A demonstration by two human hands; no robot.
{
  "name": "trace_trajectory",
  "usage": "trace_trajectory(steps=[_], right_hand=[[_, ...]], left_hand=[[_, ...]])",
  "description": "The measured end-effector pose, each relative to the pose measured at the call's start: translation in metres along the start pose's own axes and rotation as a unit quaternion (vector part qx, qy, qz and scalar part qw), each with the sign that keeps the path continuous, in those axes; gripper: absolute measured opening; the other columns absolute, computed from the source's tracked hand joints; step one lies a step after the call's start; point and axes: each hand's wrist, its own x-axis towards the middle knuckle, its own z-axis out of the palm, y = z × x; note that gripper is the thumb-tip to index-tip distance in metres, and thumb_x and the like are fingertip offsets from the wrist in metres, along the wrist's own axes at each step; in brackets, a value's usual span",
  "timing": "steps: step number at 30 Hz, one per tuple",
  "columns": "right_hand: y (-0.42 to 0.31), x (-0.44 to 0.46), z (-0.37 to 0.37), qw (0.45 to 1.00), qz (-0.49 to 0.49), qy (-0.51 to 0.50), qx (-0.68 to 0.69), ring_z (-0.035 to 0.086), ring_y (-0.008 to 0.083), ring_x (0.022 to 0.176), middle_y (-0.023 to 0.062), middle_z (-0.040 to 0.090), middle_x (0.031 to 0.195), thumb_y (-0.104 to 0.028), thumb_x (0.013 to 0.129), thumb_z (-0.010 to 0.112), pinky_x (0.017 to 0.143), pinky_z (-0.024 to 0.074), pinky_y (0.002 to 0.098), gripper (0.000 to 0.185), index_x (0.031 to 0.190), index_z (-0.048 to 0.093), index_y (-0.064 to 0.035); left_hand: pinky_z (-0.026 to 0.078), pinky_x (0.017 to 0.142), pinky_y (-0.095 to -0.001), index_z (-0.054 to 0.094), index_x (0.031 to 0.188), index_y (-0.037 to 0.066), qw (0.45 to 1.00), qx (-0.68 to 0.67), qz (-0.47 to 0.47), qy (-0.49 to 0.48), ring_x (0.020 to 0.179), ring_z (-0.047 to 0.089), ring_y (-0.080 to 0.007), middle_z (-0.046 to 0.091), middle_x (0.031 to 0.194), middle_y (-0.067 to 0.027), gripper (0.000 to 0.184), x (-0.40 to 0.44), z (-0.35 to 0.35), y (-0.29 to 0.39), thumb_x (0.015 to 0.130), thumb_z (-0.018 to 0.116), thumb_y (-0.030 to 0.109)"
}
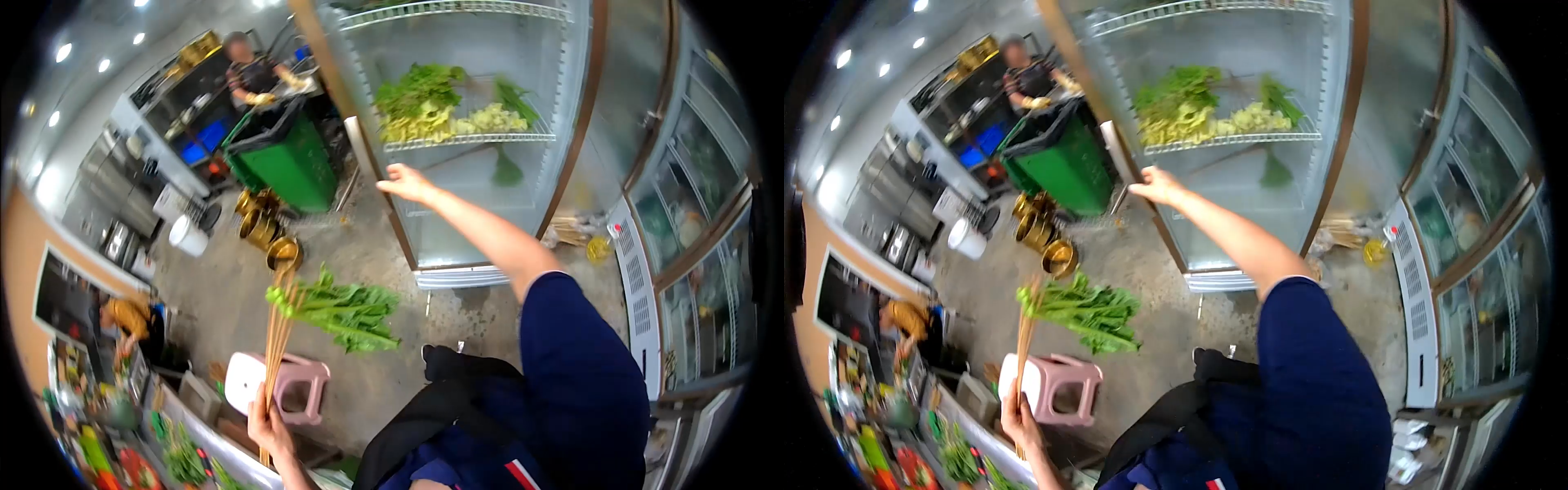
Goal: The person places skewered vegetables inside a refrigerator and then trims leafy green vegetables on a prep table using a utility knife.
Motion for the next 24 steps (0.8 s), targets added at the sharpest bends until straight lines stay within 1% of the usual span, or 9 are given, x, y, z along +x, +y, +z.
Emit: trace_trajectory(steps=[5, 8, 12, 14, 17, 18, 20, 22, 24], right_hand=[[0.022, 0.085, 0.054, 0.999, 0.013, 0.041, -0.017, 0.055, 0.0288, 0.113, 0.0222, 0.056, 0.121, -0.044, 0.077, 0.069, 0.095, 0.0436, 0.0359, 0.07, 0.124, 0.047, 0.0032], [0.019, 0.094, 0.083, 0.989, 0.032, 0.084, 0.116, 0.058, 0.0225, 0.09, 0.0105, 0.061, 0.092, -0.038, 0.079, 0.068, 0.082, 0.0455, 0.0355, 0.042, 0.101, 0.052, -0.0058], [0.015, 0.079, 0.09, 0.979, 0.01, 0.132, 0.156, 0.059, 0.021, 0.081, 0.0054, 0.061, 0.085, -0.038, 0.08, 0.067, 0.075, 0.0464, 0.0347, 0.036, 0.096, 0.055, -0.0081], [0.009, 0.074, 0.092, 0.975, -0.02, 0.167, 0.145, 0.057, 0.0194, 0.077, 0.0041, 0.061, 0.085, -0.042, 0.082, 0.066, 0.072, 0.046, 0.0337, 0.039, 0.097, 0.055, -0.0079], [-0.023, 0.035, 0.086, 0.967, 0.014, 0.134, 0.216, 0.051, 0.0153, 0.072, 0.0019, 0.056, 0.079, -0.043, 0.091, 0.054, 0.069, 0.0428, 0.0301, 0.036, 0.096, 0.055, -0.0075], [-0.033, 0.015, 0.084, 0.961, 0.037, 0.099, 0.257, 0.049, 0.0142, 0.07, 0.0014, 0.054, 0.075, -0.044, 0.095, 0.048, 0.068, 0.0417, 0.0291, 0.038, 0.094, 0.055, -0.007], [-0.012, -0.025, 0.094, 0.961, 0.063, 0.055, 0.263, 0.048, 0.0137, 0.068, 0.0012, 0.049, 0.07, -0.046, 0.099, 0.032, 0.068, 0.0412, 0.0291, 0.046, 0.09, 0.054, -0.0065], [0.001, -0.074, 0.098, 0.96, -0.004, 0.036, 0.276, 0.049, 0.0153, 0.067, 0.0023, 0.051, 0.07, -0.049, 0.1, 0.02, 0.067, 0.0414, 0.0296, 0.054, 0.087, 0.052, -0.0066], [-0.013, -0.133, 0.085, 0.948, 0.044, 0.023, 0.316, 0.052, 0.0179, 0.068, 0.0047, 0.054, 0.073, -0.044, 0.101, 0.018, 0.069, 0.0433, 0.0315, 0.055, 0.092, 0.054, -0.0045]], left_hand=[[0.046, 0.085, -0.0248, 0.057, 0.12, -0.005, 0.992, -0.113, -0.039, -0.034, 0.097, 0.059, -0.0141, 0.063, 0.107, -0.0082, 0.028, 0.097, 0.017, -0.007, 0.094, 0.051, 0.004], [0.045, 0.062, -0.0194, 0.06, 0.117, -0.003, 0.997, -0.077, 0.011, 0.017, 0.073, 0.058, -0.0111, 0.065, 0.086, -0.0074, 0.034, 0.148, 0.027, 0.001, 0.088, 0.064, 0.012], [0.036, 0.057, -0.018, 0.059, 0.118, -0.004, 0.979, -0.176, -0.099, -0.015, 0.066, 0.046, -0.0039, 0.057, 0.082, 0.0037, 0.028, 0.196, 0.047, -0.051, 0.091, 0.056, 0.003], [0.016, 0.047, -0.0198, 0.064, 0.1, 0.0, 0.977, -0.195, -0.089, 0.0, 0.053, 0.026, -0.0006, 0.041, 0.063, 0.0115, 0.013, 0.228, 0.052, -0.059, 0.09, 0.057, 0.006], [0.048, 0.069, -0.0254, 0.064, 0.106, -0.003, 0.968, -0.13, -0.191, -0.096, 0.084, 0.058, -0.0138, 0.064, 0.097, -0.01, 0.025, 0.271, 0.034, -0.058, 0.086, 0.065, 0.012], [0.017, 0.045, -0.0201, 0.056, 0.076, 0.006, 0.967, -0.235, -0.053, -0.086, 0.05, 0.027, -0.0004, 0.036, 0.057, 0.0104, 0.017, 0.294, 0.049, -0.093, 0.092, 0.057, 0.014], [0.018, 0.043, -0.0206, 0.044, 0.066, 0.011, 0.965, -0.233, -0.004, -0.12, 0.047, 0.028, -0.0005, 0.032, 0.054, 0.0092, 0.031, 0.329, 0.064, -0.075, 0.092, 0.057, 0.021], [0.019, 0.043, -0.0203, 0.046, 0.066, 0.01, 0.96, -0.24, 0.005, -0.142, 0.047, 0.029, -0.0007, 0.035, 0.054, 0.0084, 0.029, 0.37, 0.079, -0.07, 0.092, 0.056, 0.018], [0.028, 0.054, -0.0188, 0.065, 0.102, -0.003, 0.943, -0.276, 0.037, -0.185, 0.061, 0.037, -0.0023, 0.048, 0.072, 0.0056, 0.019, 0.402, 0.098, -0.058, 0.086, 0.055, 0.002]])
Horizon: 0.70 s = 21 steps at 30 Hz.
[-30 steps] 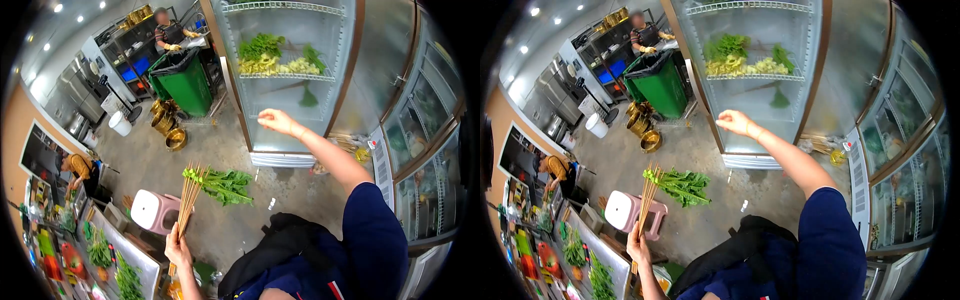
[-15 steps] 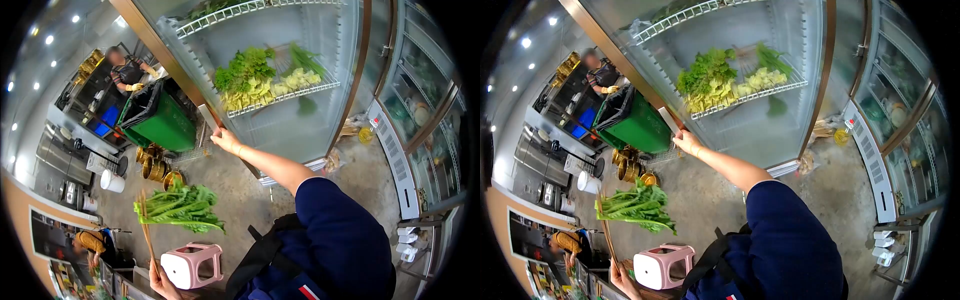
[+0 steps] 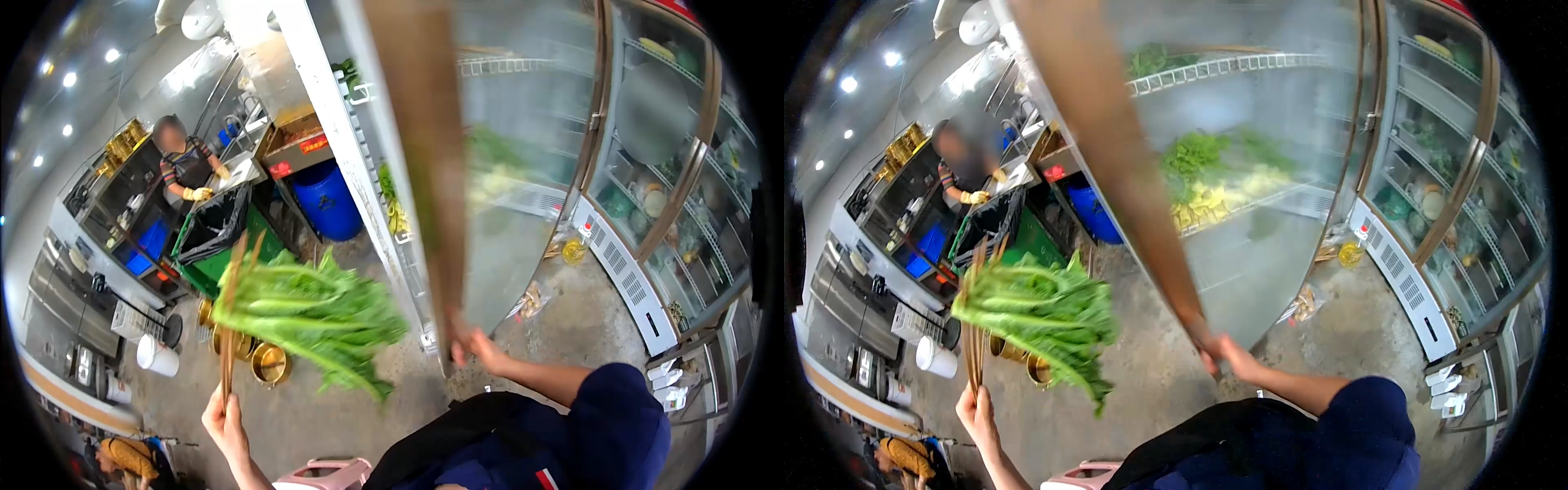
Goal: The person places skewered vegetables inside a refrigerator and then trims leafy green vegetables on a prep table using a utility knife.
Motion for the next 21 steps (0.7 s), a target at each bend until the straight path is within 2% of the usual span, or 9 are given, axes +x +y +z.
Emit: trace_trajectory(steps=[2, 4, 8, 10, 13, 15, 16, 18, 21], right_hand=[[-0.016, -0.065, -0.004, 0.995, 0.084, 0.06, 0.016, 0.056, 0.0209, 0.069, 0.0073, 0.057, 0.076, -0.043, 0.101, 0.02, 0.071, 0.0454, 0.0336, 0.054, 0.097, 0.055, -0.0018], [-0.009, -0.131, -0.007, 0.947, 0.148, 0.282, 0.045, 0.057, 0.023, 0.068, 0.0094, 0.059, 0.077, -0.045, 0.099, 0.029, 0.072, 0.0473, 0.0352, 0.052, 0.106, 0.054, -0.0003], [0.015, -0.239, -0.03, 0.766, 0.005, 0.626, 0.146, 0.054, 0.0211, 0.103, 0.0064, 0.06, 0.106, -0.04, 0.094, 0.043, 0.093, 0.0409, 0.0349, 0.042, 0.119, 0.052, -0.0069], [-0.01, -0.267, -0.038, 0.722, -0.057, 0.666, 0.182, 0.046, 0.0199, 0.115, 0.0032, 0.055, 0.117, -0.038, 0.093, 0.045, 0.099, 0.0348, 0.0339, 0.042, 0.123, 0.05, -0.0085], [0.001, -0.333, -0.09, 0.654, -0.138, 0.727, 0.156, 0.055, 0.0194, 0.095, 0.0044, 0.06, 0.097, -0.035, 0.092, 0.046, 0.087, 0.0419, 0.0333, 0.03, 0.105, 0.057, -0.0105], [-0.007, -0.346, -0.116, 0.629, -0.183, 0.749, 0.096, 0.056, 0.0176, 0.077, 0.0051, 0.059, 0.079, -0.03, 0.092, 0.045, 0.076, 0.0453, 0.0321, 0.024, 0.086, 0.058, -0.0105], [-0.004, -0.364, -0.14, 0.662, -0.225, 0.714, 0.037, 0.055, 0.0164, 0.076, 0.0056, 0.058, 0.081, -0.024, 0.093, 0.045, 0.074, 0.0454, 0.0316, 0.021, 0.089, 0.058, -0.0077], [0.004, -0.384, -0.182, 0.56, -0.252, 0.788, 0.044, 0.053, 0.0177, 0.075, 0.0045, 0.054, 0.081, -0.019, 0.093, 0.049, 0.073, 0.0465, 0.0329, 0.016, 0.099, 0.054, -0.0043], [0.065, -0.483, -0.264, 0.659, -0.268, 0.702, -0.029, 0.057, 0.02, 0.094, 0.009, 0.06, 0.102, -0.031, 0.093, 0.053, 0.085, 0.0473, 0.0353, 0.033, 0.111, 0.055, -0.0037]], left_hand=[[0.037, 0.067, -0.0191, 0.062, 0.112, -0.005, 0.997, -0.006, 0.045, -0.067, 0.075, 0.048, -0.0061, 0.058, 0.09, -0.0012, 0.029, 0.036, 0.025, 0.023, 0.084, 0.055, -0.003], [0.038, 0.068, -0.0204, 0.064, 0.111, -0.003, 0.983, -0.01, 0.116, -0.144, 0.076, 0.05, -0.008, 0.057, 0.083, -0.0009, 0.029, 0.066, 0.053, 0.058, 0.083, 0.057, -0.003], [0.043, 0.075, -0.0218, 0.064, 0.111, -0.002, 0.948, -0.064, 0.207, -0.233, 0.084, 0.055, -0.009, 0.064, 0.091, -0.0023, 0.027, 0.122, 0.128, 0.11, 0.084, 0.06, 0.003], [0.044, 0.08, -0.0224, 0.062, 0.115, -0.002, 0.925, -0.063, 0.255, -0.275, 0.088, 0.055, -0.0079, 0.066, 0.096, -0.0039, 0.029, 0.149, 0.17, 0.152, 0.087, 0.061, 0.009], [0.029, 0.05, -0.0223, 0.063, 0.078, 0.002, 0.902, -0.047, 0.295, -0.31, 0.057, 0.037, -0.003, 0.043, 0.061, 0.0072, 0.028, 0.171, 0.232, 0.231, 0.09, 0.06, 0.027], [0.028, 0.047, -0.0217, 0.059, 0.069, 0.009, 0.891, -0.05, 0.304, -0.332, 0.052, 0.038, -0.0036, 0.044, 0.057, 0.0076, 0.032, 0.184, 0.272, 0.281, 0.089, 0.062, 0.033], [0.027, 0.045, -0.0212, 0.058, 0.068, 0.012, 0.893, -0.048, 0.29, -0.341, 0.049, 0.036, -0.0028, 0.045, 0.056, 0.008, 0.032, 0.196, 0.294, 0.307, 0.089, 0.062, 0.036], [0.021, 0.04, -0.0197, 0.058, 0.073, 0.015, 0.864, -0.035, 0.3, -0.402, 0.046, 0.032, -0.0013, 0.042, 0.056, 0.0092, 0.029, 0.225, 0.327, 0.353, 0.089, 0.061, 0.038], [0.02, 0.037, -0.0189, 0.06, 0.082, 0.016, 0.868, 0.041, 0.275, -0.411, 0.044, 0.03, -0.001, 0.041, 0.058, 0.0093, 0.024, 0.273, 0.375, 0.402, 0.09, 0.06, 0.038]])
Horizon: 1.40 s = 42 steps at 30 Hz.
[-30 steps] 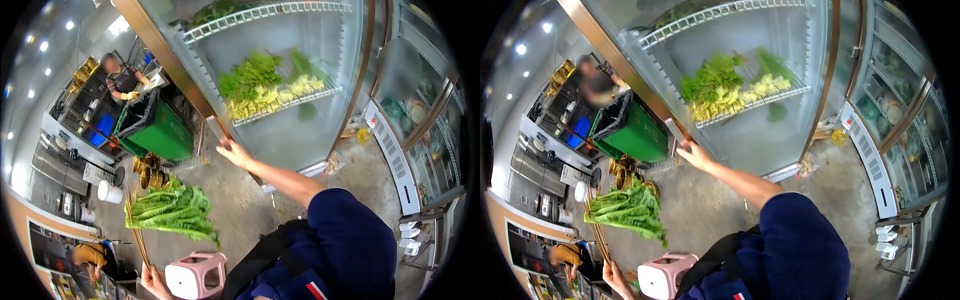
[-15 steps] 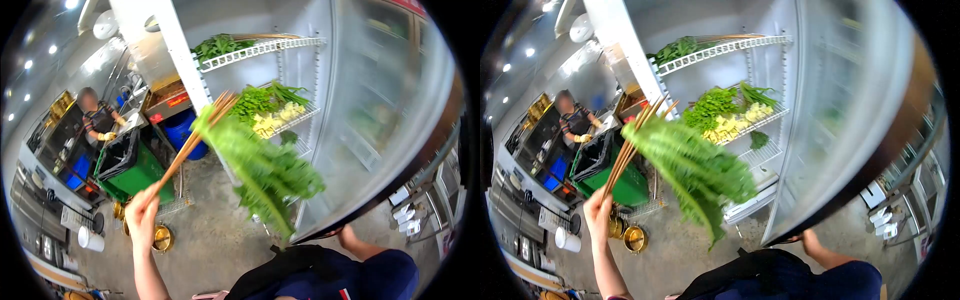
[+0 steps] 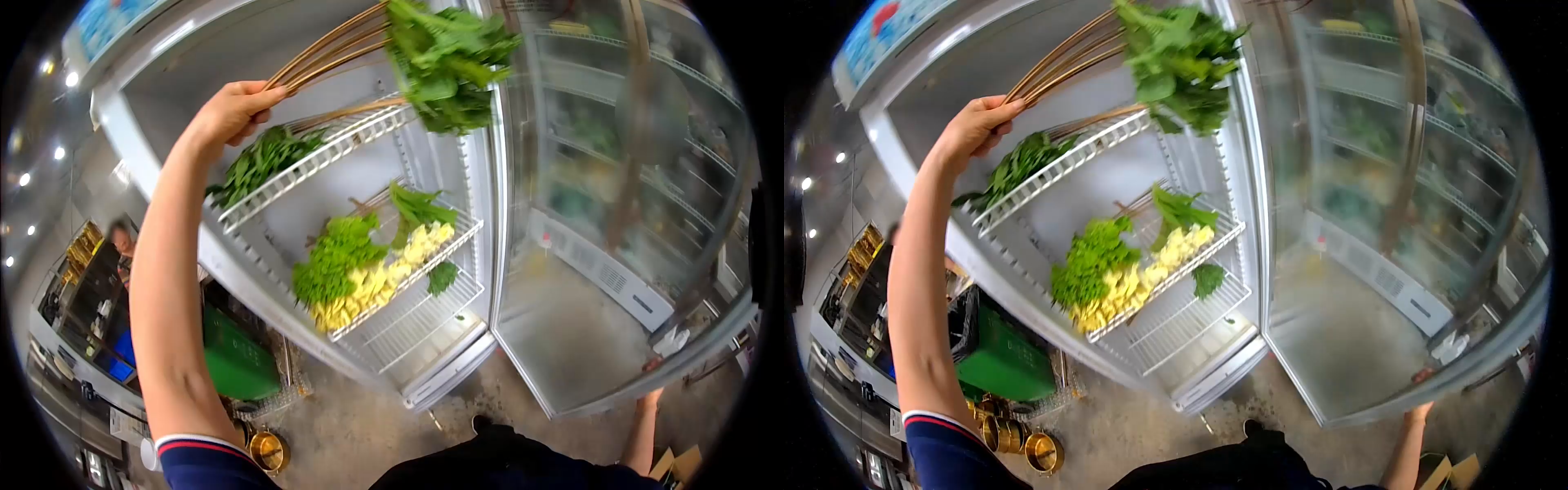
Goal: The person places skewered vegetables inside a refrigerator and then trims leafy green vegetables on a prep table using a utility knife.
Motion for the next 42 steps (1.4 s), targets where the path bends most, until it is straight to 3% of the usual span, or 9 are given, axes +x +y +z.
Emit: trace_trajectory(steps=[15, 16, 21, 26, 27, 29, 32, 40, 42], right_hand=[[0.02, 0.056, -0.016, 0.953, 0.088, 0.29, -0.001, 0.057, 0.0205, 0.093, 0.0079, 0.059, 0.103, -0.033, 0.091, 0.055, 0.084, 0.0481, 0.0355, 0.036, 0.114, 0.055, -0.0059], [0.02, 0.053, -0.015, 0.951, 0.093, 0.294, 0.0, 0.057, 0.0206, 0.093, 0.0078, 0.059, 0.104, -0.034, 0.091, 0.055, 0.083, 0.0481, 0.0355, 0.036, 0.115, 0.055, -0.0061], [0.009, 0.014, -0.026, 0.943, 0.116, 0.313, 0.001, 0.057, 0.0208, 0.093, 0.0074, 0.059, 0.104, -0.034, 0.09, 0.055, 0.083, 0.0484, 0.0356, 0.038, 0.116, 0.054, -0.0068], [0.036, -0.047, -0.025, 0.952, 0.154, 0.258, 0.054, 0.057, 0.0209, 0.092, 0.0071, 0.059, 0.105, -0.035, 0.09, 0.056, 0.083, 0.0487, 0.0357, 0.039, 0.117, 0.054, -0.0076], [0.071, -0.072, -0.055, 0.982, 0.155, 0.097, 0.036, 0.039, 0.0271, 0.127, 0.0098, 0.042, 0.139, -0.045, 0.091, 0.05, 0.106, 0.0331, 0.0422, 0.058, 0.135, 0.042, -0.0071], [0.089, -0.098, 0.037, 0.922, 0.332, 0.146, -0.133, 0.041, 0.0208, 0.11, 0.0062, 0.045, 0.119, -0.036, 0.092, 0.051, 0.093, 0.0352, 0.0355, 0.039, 0.117, 0.046, -0.006], [0.102, -0.096, 0.261, 0.859, 0.402, -0.139, -0.286, 0.045, 0.0113, 0.084, 0.0009, 0.049, 0.09, -0.023, 0.093, 0.053, 0.074, 0.0384, 0.0254, 0.019, 0.09, 0.052, -0.0045], [-0.038, 0.063, 0.736, 0.842, -0.283, -0.435, -0.146, 0.06, 0.0298, 0.097, 0.0145, 0.062, 0.105, -0.018, 0.086, 0.059, 0.084, 0.0468, 0.0356, 0.028, 0.11, 0.059, -0.0034], [0.006, 0.105, 0.808, 0.808, -0.29, -0.431, -0.277, 0.058, 0.0353, 0.103, 0.017, 0.06, 0.116, -0.04, 0.082, 0.059, 0.09, 0.0457, 0.0379, 0.051, 0.118, 0.057, -0.0036]], left_hand=[[0.027, 0.039, -0.0189, 0.066, 0.095, 0.012, 0.984, 0.108, -0.138, -0.018, 0.044, 0.036, -0.0029, 0.047, 0.057, 0.0069, 0.028, 0.234, 0.022, -0.129, 0.085, 0.066, 0.038], [0.045, 0.053, -0.0247, 0.065, 0.1, 0.009, 0.982, 0.101, -0.151, -0.058, 0.059, 0.056, -0.0118, 0.061, 0.071, -0.0025, 0.034, 0.243, 0.015, -0.141, 0.083, 0.068, 0.039], [0.039, 0.098, -0.0406, 0.055, 0.127, 0.005, 0.878, 0.472, -0.08, -0.019, 0.113, 0.051, -0.0323, 0.056, 0.121, -0.0182, 0.059, 0.273, 0.022, -0.173, 0.078, 0.072, 0.034], [0.038, 0.101, -0.0402, 0.044, 0.136, 0.008, 0.8, 0.596, 0.063, 0.008, 0.12, 0.048, -0.0336, 0.049, 0.131, -0.0194, 0.07, 0.263, -0.001, -0.152, 0.077, 0.073, 0.032], [0.038, 0.102, -0.0396, 0.046, 0.135, 0.007, 0.801, 0.59, 0.105, 0.002, 0.12, 0.048, -0.0334, 0.048, 0.133, -0.0191, 0.063, 0.255, -0.009, -0.14, 0.081, 0.071, 0.028], [0.04, 0.101, -0.0388, 0.048, 0.133, 0.006, 0.838, 0.543, 0.04, -0.047, 0.118, 0.051, -0.0325, 0.051, 0.131, -0.019, 0.051, 0.219, 0.003, -0.08, 0.086, 0.065, 0.018], [0.043, 0.092, -0.0377, 0.062, 0.116, 0.005, 0.853, 0.509, 0.113, -0.028, 0.109, 0.059, -0.0301, 0.061, 0.117, -0.0163, 0.044, 0.126, 0.035, -0.011, 0.085, 0.061, 0.037], [0.052, 0.074, -0.0311, 0.063, 0.109, 0.007, 0.815, 0.436, 0.343, 0.165, 0.083, 0.06, -0.0151, 0.064, 0.101, -0.0089, 0.023, -0.075, 0.031, -0.045, 0.09, 0.064, 0.02], [0.039, 0.102, -0.0455, 0.061, 0.117, 0.005, 0.857, 0.425, 0.119, 0.266, 0.119, 0.051, -0.0274, 0.06, 0.119, -0.0148, 0.027, -0.175, 0.037, -0.096, 0.092, 0.054, 0.014]])
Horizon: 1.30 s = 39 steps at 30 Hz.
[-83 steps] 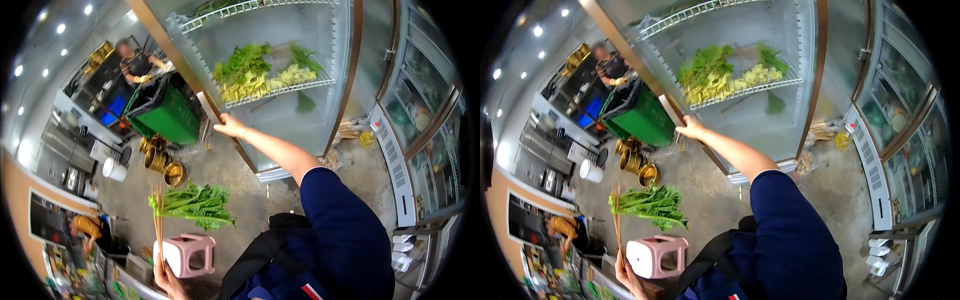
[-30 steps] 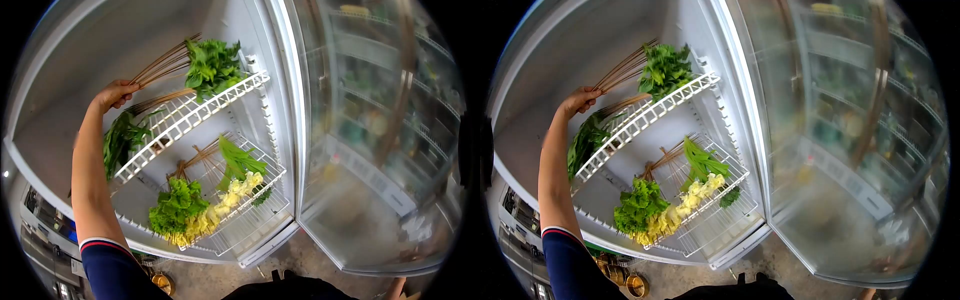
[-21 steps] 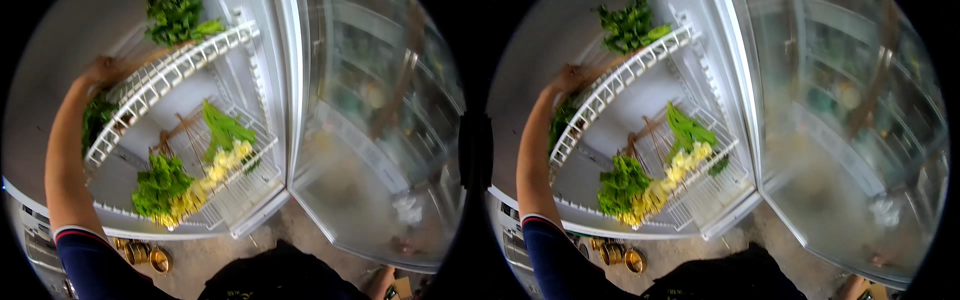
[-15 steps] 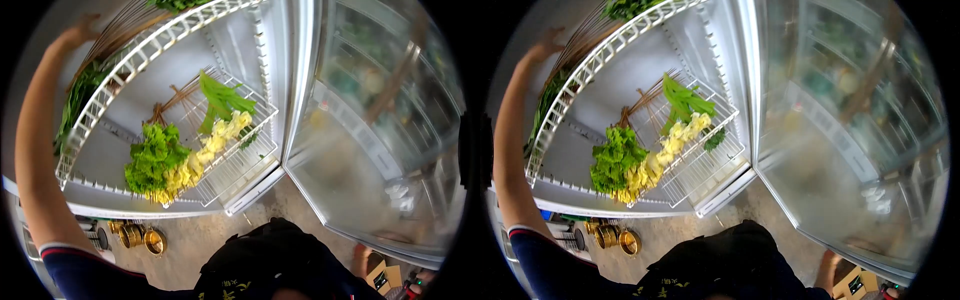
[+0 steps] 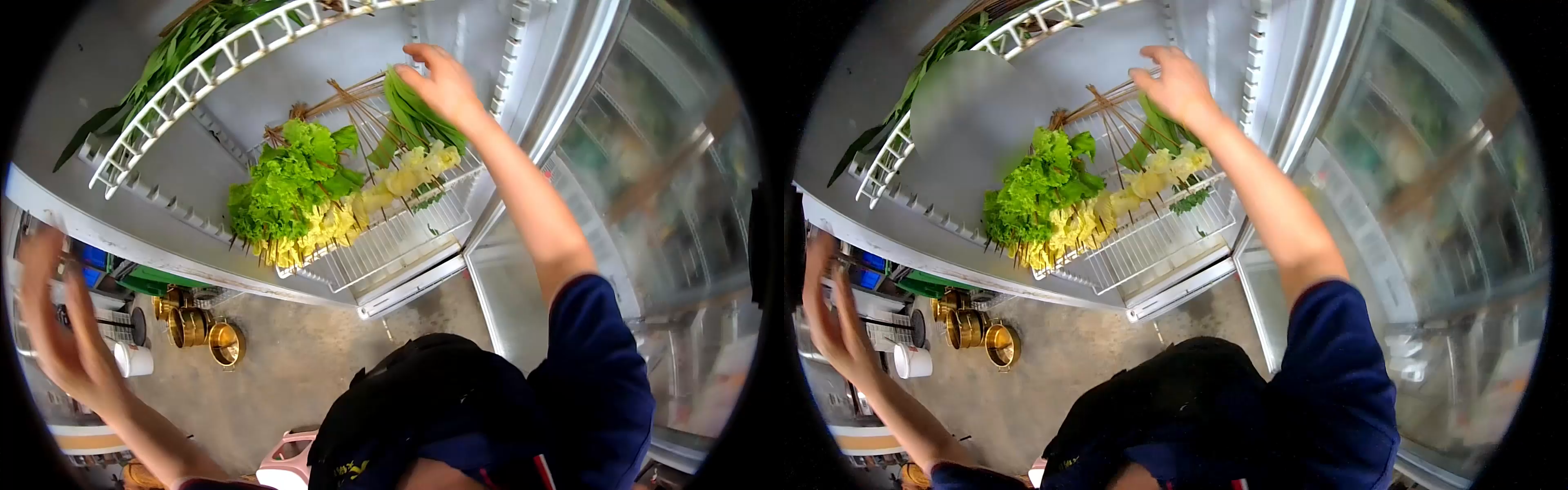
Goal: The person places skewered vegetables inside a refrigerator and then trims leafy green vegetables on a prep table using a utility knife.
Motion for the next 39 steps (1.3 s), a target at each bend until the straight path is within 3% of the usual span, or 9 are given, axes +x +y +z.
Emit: trace_trajectory(steps=[3, 4, 5, 9, 11, 14, 23, 27, 39], right_hand=[[0.07, 0.067, 0.065, 0.947, 0.204, -0.209, -0.132, 0.052, 0.0345, 0.117, 0.0214, 0.052, 0.129, -0.057, 0.073, 0.063, 0.098, 0.0411, 0.0352, 0.074, 0.124, 0.055, -0.0038], [0.076, 0.07, 0.074, 0.926, 0.232, -0.275, -0.111, 0.051, 0.0338, 0.118, 0.0216, 0.051, 0.131, -0.06, 0.071, 0.062, 0.099, 0.0404, 0.0355, 0.078, 0.124, 0.056, -0.0043], [0.082, 0.074, 0.083, 0.9, 0.256, -0.341, -0.091, 0.051, 0.033, 0.119, 0.0219, 0.05, 0.132, -0.064, 0.069, 0.062, 0.1, 0.0397, 0.0359, 0.081, 0.125, 0.056, -0.0048], [0.134, 0.073, 0.155, 0.877, 0.264, -0.356, -0.184, 0.057, 0.0278, 0.113, 0.0138, 0.055, 0.129, -0.055, 0.066, 0.071, 0.096, 0.0439, 0.0392, 0.074, 0.122, 0.06, -0.0086], [0.13, 0.07, 0.161, 0.865, 0.309, -0.327, -0.223, 0.057, 0.025, 0.113, 0.0108, 0.057, 0.127, -0.046, 0.067, 0.073, 0.094, 0.0457, 0.0379, 0.065, 0.12, 0.061, -0.0104], [0.127, 0.062, 0.157, 0.852, 0.335, -0.314, -0.251, 0.058, 0.0223, 0.113, 0.0079, 0.059, 0.125, -0.035, 0.07, 0.072, 0.091, 0.0479, 0.0354, 0.053, 0.117, 0.063, -0.0124], [0.129, 0.058, 0.124, 0.895, 0.364, -0.185, -0.181, 0.059, 0.0283, 0.111, 0.014, 0.061, 0.119, -0.028, 0.069, 0.069, 0.09, 0.0486, 0.037, 0.049, 0.112, 0.063, -0.006], [0.137, 0.082, 0.107, 0.92, 0.33, -0.147, -0.152, 0.059, 0.0343, 0.108, 0.0209, 0.061, 0.115, -0.028, 0.069, 0.068, 0.09, 0.0475, 0.0394, 0.055, 0.116, 0.055, -0.002], [0.076, 0.083, 0.065, 0.939, 0.241, -0.1, -0.224, 0.063, 0.0361, 0.097, 0.0208, 0.065, 0.102, -0.028, 0.069, 0.068, 0.084, 0.0497, 0.0402, 0.046, 0.106, 0.061, -0.0033]], left_hand=[[0.04, 0.099, -0.041, 0.06, 0.116, 0.001, 0.966, -0.106, -0.237, -0.007, 0.107, 0.055, -0.0238, 0.061, 0.111, -0.0127, 0.027, -0.131, 0.001, 0.018, 0.093, 0.053, 0.014], [0.044, 0.092, -0.0355, 0.062, 0.113, 0.002, 0.878, -0.129, -0.46, -0.02, 0.1, 0.057, -0.0197, 0.062, 0.108, -0.01, 0.025, -0.168, -0.001, 0.035, 0.094, 0.052, 0.015], [0.044, 0.082, -0.0256, 0.061, 0.102, -0.001, 0.847, -0.158, -0.508, 0.008, 0.092, 0.053, -0.0121, 0.06, 0.1, -0.0045, 0.017, -0.208, 0.008, 0.048, 0.092, 0.056, 0.011], [0.044, 0.069, -0.0242, 0.062, 0.086, 0.0, 0.678, -0.135, -0.722, -0.025, 0.072, 0.053, -0.0106, 0.06, 0.078, -0.0037, 0.019, -0.425, -0.007, 0.114, 0.09, 0.062, 0.018], [0.046, 0.063, -0.0262, 0.064, 0.098, 0.0, 0.489, -0.096, -0.866, -0.036, 0.076, 0.056, -0.0129, 0.061, 0.087, -0.0072, 0.021, -0.378, -0.015, 0.179, 0.086, 0.066, 0.017], [0.048, 0.068, -0.0304, 0.059, 0.099, 0.004, 0.393, -0.213, -0.894, -0.008, 0.08, 0.057, -0.018, 0.063, 0.092, -0.008, 0.025, -0.404, -0.02, 0.206, 0.088, 0.066, 0.025], [0.046, 0.066, -0.0249, 0.064, 0.088, -0.005, 0.643, -0.197, -0.736, -0.078, 0.069, 0.056, -0.0113, 0.063, 0.074, -0.0043, 0.016, -0.389, 0.033, 0.181, 0.089, 0.06, 0.01], [0.044, 0.064, -0.0218, 0.063, 0.087, -0.005, 0.582, -0.254, -0.768, -0.087, 0.069, 0.055, -0.0086, 0.063, 0.075, -0.0039, 0.015, -0.378, 0.038, 0.178, 0.088, 0.061, 0.009], [0.046, 0.063, -0.026, 0.064, 0.091, -0.006, 0.652, -0.24, -0.696, -0.18, 0.068, 0.057, -0.0122, 0.064, 0.076, -0.009, 0.015, -0.393, 0.042, 0.163, 0.086, 0.062, 0.007]])
